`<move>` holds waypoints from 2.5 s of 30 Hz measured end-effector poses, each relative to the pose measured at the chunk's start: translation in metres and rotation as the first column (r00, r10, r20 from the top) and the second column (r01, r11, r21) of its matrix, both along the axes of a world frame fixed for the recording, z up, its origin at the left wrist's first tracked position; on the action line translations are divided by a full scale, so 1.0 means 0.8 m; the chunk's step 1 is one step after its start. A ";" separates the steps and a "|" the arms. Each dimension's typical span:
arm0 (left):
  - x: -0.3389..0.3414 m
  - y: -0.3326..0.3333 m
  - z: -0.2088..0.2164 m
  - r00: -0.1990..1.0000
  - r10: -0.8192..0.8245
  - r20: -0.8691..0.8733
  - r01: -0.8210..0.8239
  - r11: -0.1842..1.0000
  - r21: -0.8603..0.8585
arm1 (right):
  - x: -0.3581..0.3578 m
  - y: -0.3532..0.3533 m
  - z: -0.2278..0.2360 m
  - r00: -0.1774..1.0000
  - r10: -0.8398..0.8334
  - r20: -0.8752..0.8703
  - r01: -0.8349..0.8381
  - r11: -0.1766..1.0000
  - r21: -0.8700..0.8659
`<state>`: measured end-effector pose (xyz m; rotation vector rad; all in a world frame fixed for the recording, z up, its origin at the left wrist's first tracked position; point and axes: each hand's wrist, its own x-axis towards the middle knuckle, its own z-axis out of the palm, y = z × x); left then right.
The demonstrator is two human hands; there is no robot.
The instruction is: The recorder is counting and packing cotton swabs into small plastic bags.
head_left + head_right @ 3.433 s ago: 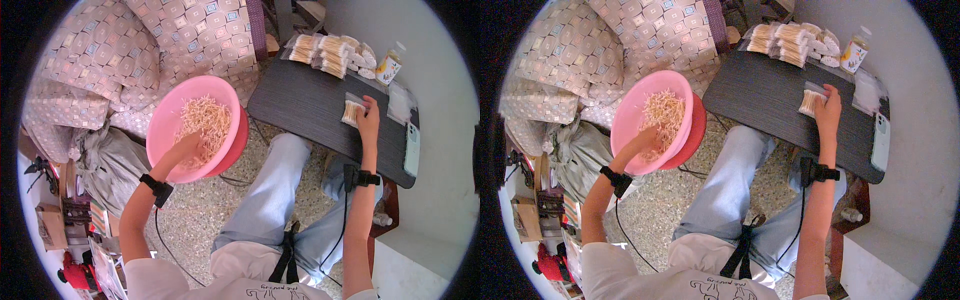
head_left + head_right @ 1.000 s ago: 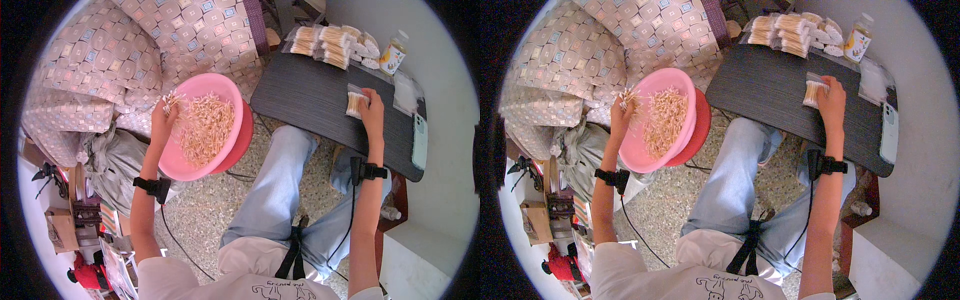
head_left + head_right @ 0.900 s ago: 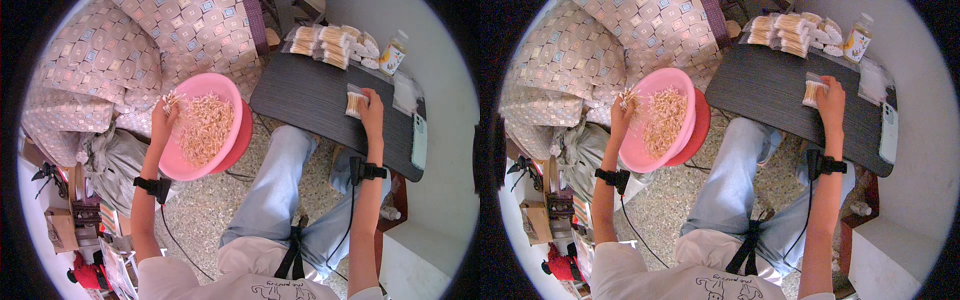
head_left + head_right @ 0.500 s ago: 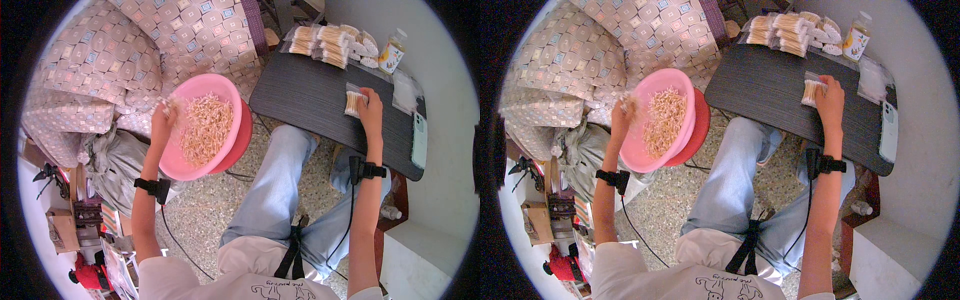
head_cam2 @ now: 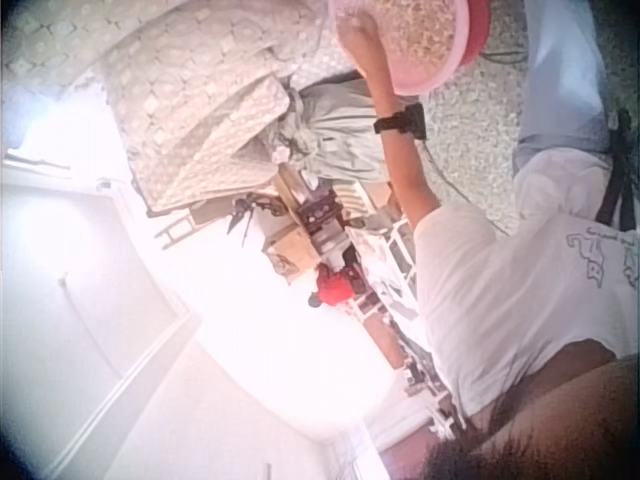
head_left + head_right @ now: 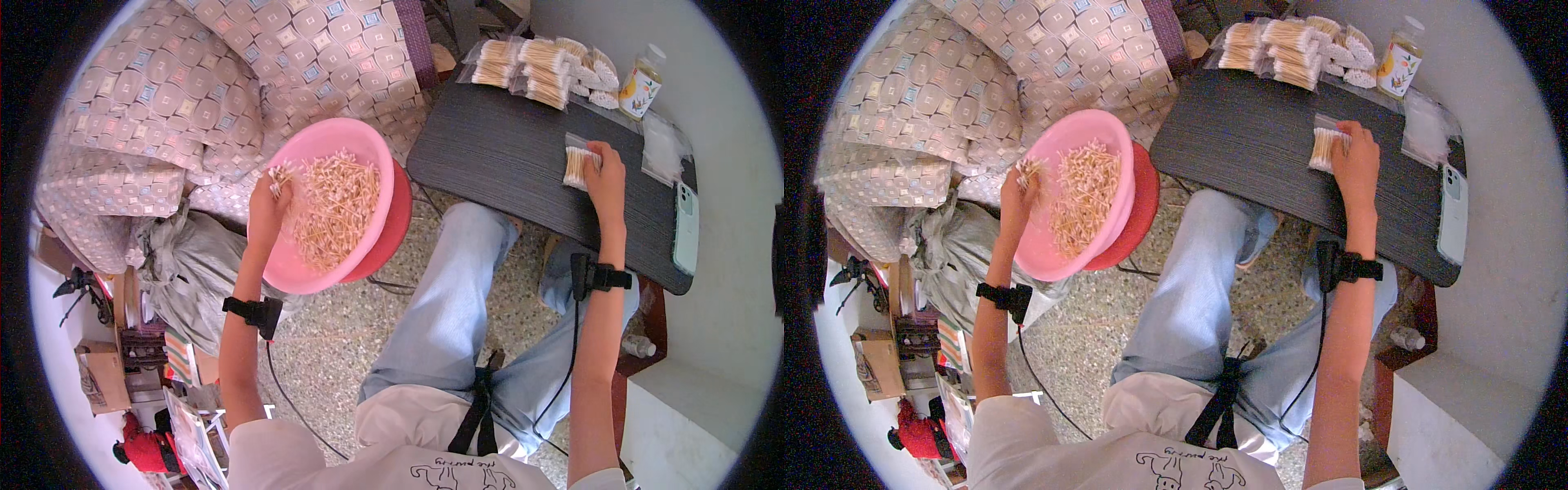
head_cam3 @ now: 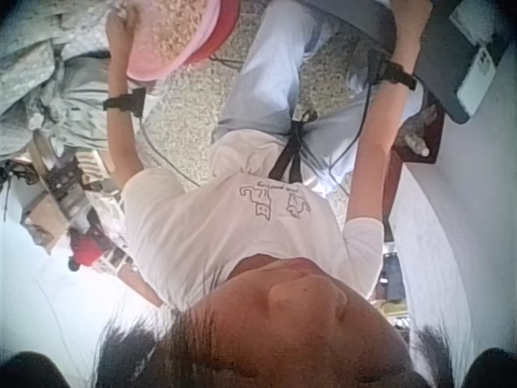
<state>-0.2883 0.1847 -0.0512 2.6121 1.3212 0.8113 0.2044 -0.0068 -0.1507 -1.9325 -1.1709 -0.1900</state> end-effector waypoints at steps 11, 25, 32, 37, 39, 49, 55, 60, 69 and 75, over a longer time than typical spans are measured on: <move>0.119 -0.024 0.083 0.952 -0.171 0.254 0.131 0.977 0.167 | -0.004 0.000 0.003 0.999 -0.033 -0.009 0.033 0.999 -0.028; 0.420 -0.055 -0.047 0.773 -0.359 0.523 0.464 0.882 -0.081 | -0.005 -0.010 0.007 0.988 -0.071 0.135 0.083 0.993 -0.084; 0.455 -0.060 -0.108 0.837 -0.325 0.441 0.386 0.921 -0.052 | -0.005 -0.018 0.013 0.998 -0.053 0.042 0.058 0.990 -0.128; 0.455 -0.056 -0.111 0.903 -0.266 0.337 0.271 0.962 0.034 | -0.005 -0.018 0.018 0.997 -0.060 0.057 0.068 0.986 -0.155; 0.452 -0.061 -0.100 0.908 -0.238 0.345 0.225 0.971 0.077 | -0.001 -0.022 0.020 0.993 -0.101 0.057 0.110 0.976 -0.190; 0.422 -0.085 -0.097 0.936 -0.347 -0.067 0.351 0.935 0.053 | -0.027 -0.005 0.046 0.963 -0.194 0.185 0.211 0.975 -0.071; 0.431 -0.066 -0.107 0.859 -0.501 0.105 0.506 0.862 -0.026 | -0.055 0.019 0.040 0.946 0.101 0.307 -0.068 0.991 -0.117; 0.429 -0.071 -0.098 0.812 -0.480 0.332 0.537 0.838 -0.100 | -0.055 0.037 0.013 0.914 0.040 0.404 0.047 0.978 -0.204; 0.426 -0.060 -0.104 0.790 -0.372 0.488 0.441 0.897 -0.029 | -0.069 0.047 0.018 0.902 0.000 0.432 0.044 0.995 -0.091; 0.435 -0.061 -0.107 0.697 -0.329 0.637 0.462 0.885 -0.048 | -0.077 0.049 0.030 0.968 0.073 0.240 -0.074 0.997 -0.006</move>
